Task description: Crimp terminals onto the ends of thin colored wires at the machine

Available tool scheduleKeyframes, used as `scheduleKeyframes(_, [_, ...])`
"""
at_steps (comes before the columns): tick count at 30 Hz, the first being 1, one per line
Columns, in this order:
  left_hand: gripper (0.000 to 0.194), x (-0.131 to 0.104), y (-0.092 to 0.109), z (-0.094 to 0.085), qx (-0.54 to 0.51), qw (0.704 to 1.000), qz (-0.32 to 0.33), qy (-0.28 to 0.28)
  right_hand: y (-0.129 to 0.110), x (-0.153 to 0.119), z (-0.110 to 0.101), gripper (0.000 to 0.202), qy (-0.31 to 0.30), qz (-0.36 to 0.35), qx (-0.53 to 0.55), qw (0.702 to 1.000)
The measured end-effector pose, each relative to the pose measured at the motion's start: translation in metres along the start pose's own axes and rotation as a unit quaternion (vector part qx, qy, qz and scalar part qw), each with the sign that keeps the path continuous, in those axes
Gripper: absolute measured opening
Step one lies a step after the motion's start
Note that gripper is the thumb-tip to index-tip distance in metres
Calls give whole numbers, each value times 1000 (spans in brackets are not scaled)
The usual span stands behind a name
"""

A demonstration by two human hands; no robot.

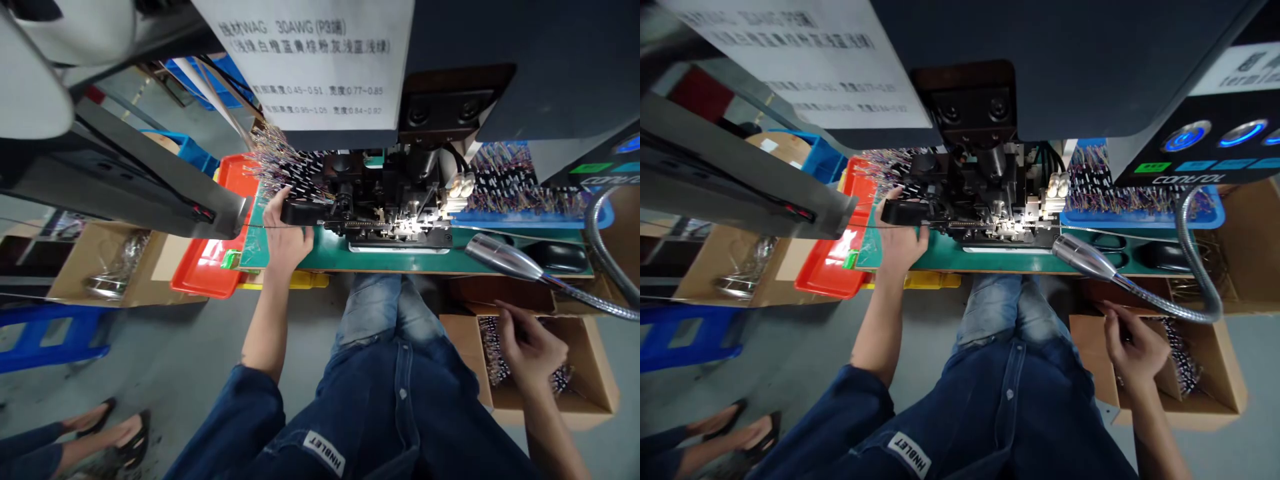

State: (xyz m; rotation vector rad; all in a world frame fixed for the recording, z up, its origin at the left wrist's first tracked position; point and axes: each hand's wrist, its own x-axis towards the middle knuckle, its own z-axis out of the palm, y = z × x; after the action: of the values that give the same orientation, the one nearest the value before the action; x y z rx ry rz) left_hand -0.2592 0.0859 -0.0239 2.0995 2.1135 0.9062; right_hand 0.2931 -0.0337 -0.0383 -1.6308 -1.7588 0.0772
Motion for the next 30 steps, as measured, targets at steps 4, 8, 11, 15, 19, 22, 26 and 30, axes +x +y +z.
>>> scheduleKeyframes(4, [62, 17, 19, 2, 28, 997, 66, -24, -16, -7, 23, 18, -66, -108, 37, 991])
scheduleKeyframes(8, [45, 56, 28, 10, -10, 997, 67, -49, -27, -17, 46, 17, -135, -149, 80, 976])
scheduleKeyframes(11, [42, 82, 30, 11, -11, 996, 70, -48, -37, -25, 57, 18, -173, -152, 101, 968])
scheduleKeyframes(15, [55, 85, 29, 9, 5, 1000, 3, -6, -44, -31, 63, 21, -184, -143, 112, 966])
scheduleKeyframes(19, [66, 57, 28, 10, 4, 998, -40, 42, -41, -32, 65, 22, -186, -139, 113, 966])
scheduleKeyframes(22, [69, 37, 29, 9, 6, 998, -42, 50, -38, -33, 67, 20, -189, -137, 123, 965])
scheduleKeyframes(26, [64, 31, 34, 7, -2, 998, -33, 50, -41, -31, 69, 20, -197, -131, 133, 962])
scheduleKeyframes(30, [46, 51, 35, 12, -20, 999, 26, 15, -52, -28, 72, 22, -191, -156, 154, 957])
